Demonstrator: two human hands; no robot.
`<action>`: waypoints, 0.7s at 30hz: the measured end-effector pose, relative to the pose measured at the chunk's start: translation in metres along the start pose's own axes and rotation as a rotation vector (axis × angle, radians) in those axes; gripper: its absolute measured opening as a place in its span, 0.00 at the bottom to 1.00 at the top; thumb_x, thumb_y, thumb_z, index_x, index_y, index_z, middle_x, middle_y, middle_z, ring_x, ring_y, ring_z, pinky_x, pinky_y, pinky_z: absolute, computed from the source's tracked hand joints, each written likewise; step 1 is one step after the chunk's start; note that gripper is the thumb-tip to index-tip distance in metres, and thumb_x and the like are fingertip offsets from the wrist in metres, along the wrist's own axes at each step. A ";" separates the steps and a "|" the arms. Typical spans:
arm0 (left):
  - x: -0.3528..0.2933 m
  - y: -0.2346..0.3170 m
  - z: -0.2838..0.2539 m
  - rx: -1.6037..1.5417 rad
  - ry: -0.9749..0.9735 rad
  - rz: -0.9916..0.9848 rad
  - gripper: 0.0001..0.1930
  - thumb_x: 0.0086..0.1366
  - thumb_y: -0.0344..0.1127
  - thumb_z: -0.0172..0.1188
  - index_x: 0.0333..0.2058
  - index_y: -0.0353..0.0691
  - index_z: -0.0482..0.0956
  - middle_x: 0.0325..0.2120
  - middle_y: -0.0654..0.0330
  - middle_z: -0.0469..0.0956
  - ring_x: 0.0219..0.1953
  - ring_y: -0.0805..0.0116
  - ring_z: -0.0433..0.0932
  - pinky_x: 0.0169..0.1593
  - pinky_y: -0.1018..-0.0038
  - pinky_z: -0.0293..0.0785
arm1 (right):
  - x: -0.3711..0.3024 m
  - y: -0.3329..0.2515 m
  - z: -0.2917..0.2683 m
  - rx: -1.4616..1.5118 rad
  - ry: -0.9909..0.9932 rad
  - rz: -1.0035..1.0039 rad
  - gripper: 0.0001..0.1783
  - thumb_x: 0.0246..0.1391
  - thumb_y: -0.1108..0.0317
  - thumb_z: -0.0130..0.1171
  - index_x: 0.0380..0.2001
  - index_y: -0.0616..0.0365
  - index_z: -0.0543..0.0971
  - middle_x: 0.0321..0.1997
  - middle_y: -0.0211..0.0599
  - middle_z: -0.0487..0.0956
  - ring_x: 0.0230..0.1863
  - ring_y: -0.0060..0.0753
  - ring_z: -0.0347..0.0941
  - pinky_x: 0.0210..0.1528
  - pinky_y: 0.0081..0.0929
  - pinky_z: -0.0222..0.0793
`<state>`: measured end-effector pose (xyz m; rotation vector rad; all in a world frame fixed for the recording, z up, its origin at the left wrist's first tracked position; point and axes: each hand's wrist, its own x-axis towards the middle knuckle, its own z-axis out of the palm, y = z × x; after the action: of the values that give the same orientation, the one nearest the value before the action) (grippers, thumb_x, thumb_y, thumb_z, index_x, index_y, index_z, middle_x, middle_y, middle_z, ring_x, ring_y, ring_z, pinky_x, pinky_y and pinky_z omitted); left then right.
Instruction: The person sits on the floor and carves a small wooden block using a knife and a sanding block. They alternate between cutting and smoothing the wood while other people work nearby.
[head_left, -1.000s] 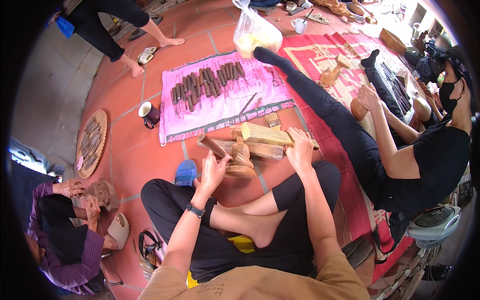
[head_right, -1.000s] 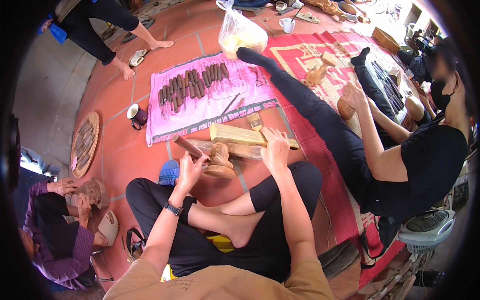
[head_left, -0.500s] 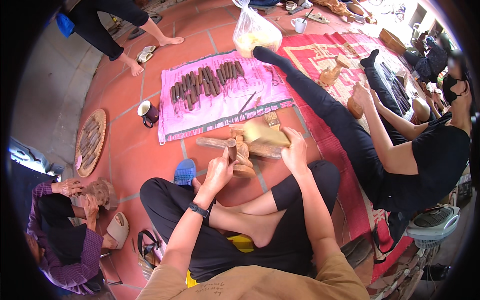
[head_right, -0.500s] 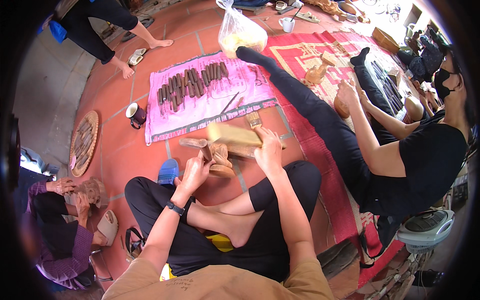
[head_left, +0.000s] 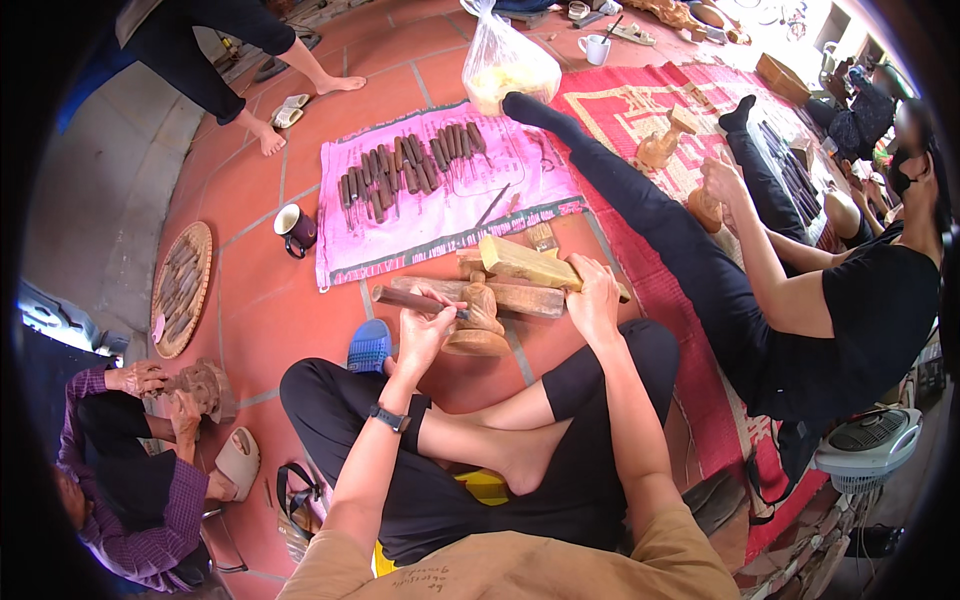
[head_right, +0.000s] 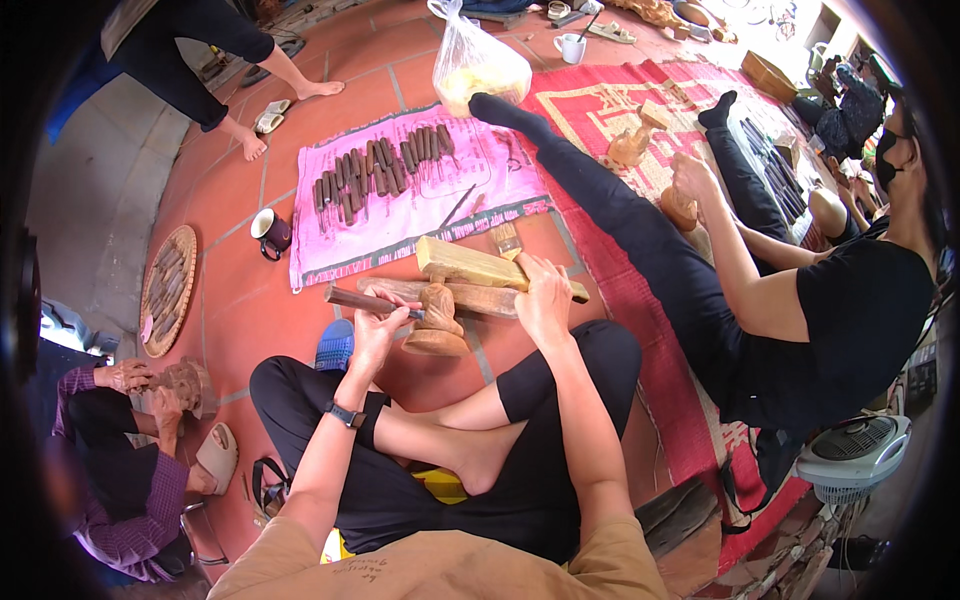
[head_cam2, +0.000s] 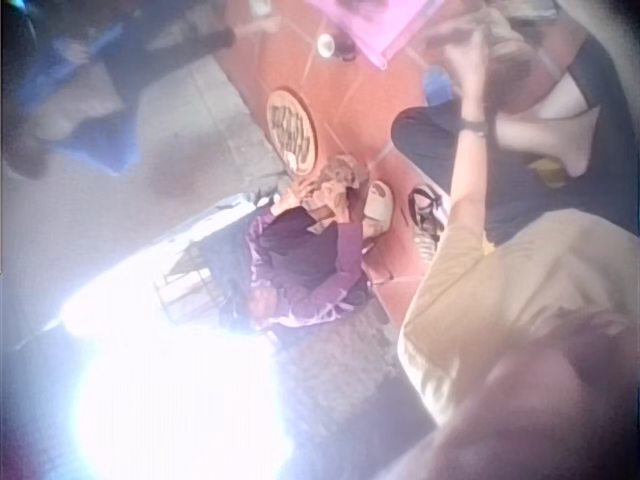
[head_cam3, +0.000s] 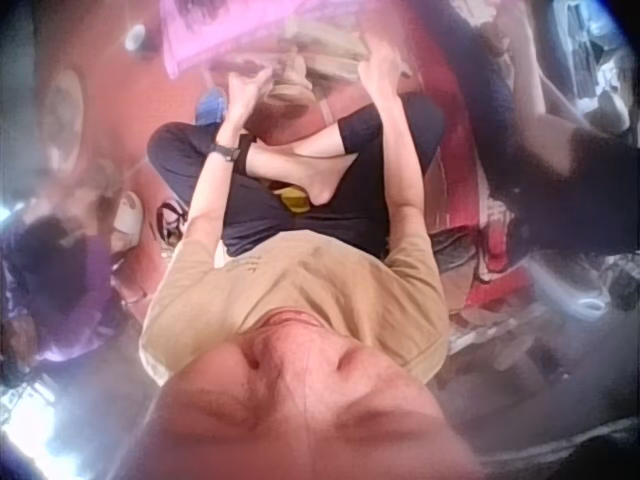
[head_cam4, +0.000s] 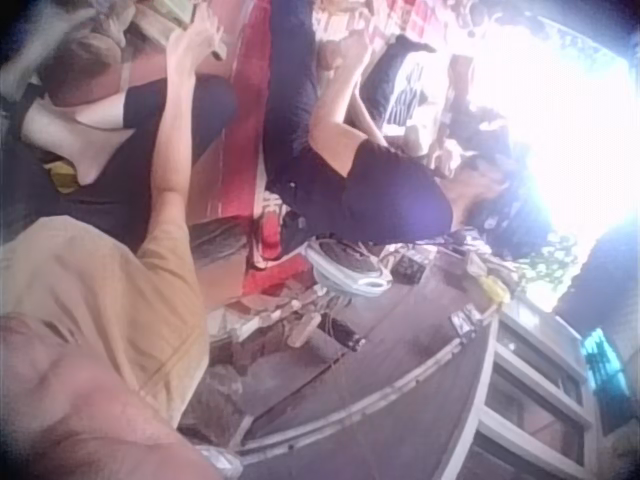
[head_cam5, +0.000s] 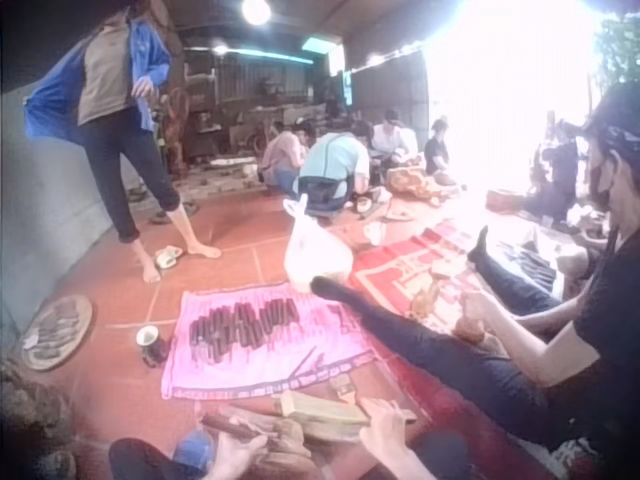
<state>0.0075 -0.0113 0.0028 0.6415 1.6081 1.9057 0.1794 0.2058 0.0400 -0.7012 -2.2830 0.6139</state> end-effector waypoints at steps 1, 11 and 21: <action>0.001 -0.003 0.001 0.068 -0.011 0.009 0.10 0.63 0.19 0.58 0.39 0.37 0.67 0.33 0.56 0.79 0.40 0.64 0.83 0.44 0.71 0.80 | 0.000 0.000 -0.002 -0.002 -0.009 0.000 0.15 0.38 0.82 0.57 0.33 0.60 0.76 0.35 0.41 0.79 0.43 0.49 0.75 0.46 0.41 0.66; 0.021 0.012 0.026 0.705 -0.263 0.141 0.15 0.61 0.25 0.59 0.47 0.30 0.70 0.32 0.37 0.79 0.40 0.39 0.80 0.40 0.56 0.74 | 0.000 0.004 -0.001 -0.016 -0.026 0.007 0.19 0.38 0.84 0.53 0.37 0.57 0.79 0.35 0.40 0.79 0.44 0.46 0.75 0.48 0.39 0.65; 0.038 0.023 0.040 0.879 -0.406 0.123 0.14 0.59 0.27 0.61 0.42 0.30 0.70 0.29 0.38 0.78 0.37 0.40 0.79 0.40 0.56 0.72 | 0.000 0.018 -0.002 0.006 -0.007 0.075 0.17 0.41 0.81 0.58 0.38 0.58 0.79 0.37 0.42 0.80 0.45 0.48 0.76 0.49 0.41 0.66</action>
<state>0.0047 0.0408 0.0327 1.3913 2.1038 0.9523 0.1859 0.2199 0.0308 -0.7854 -2.2689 0.6585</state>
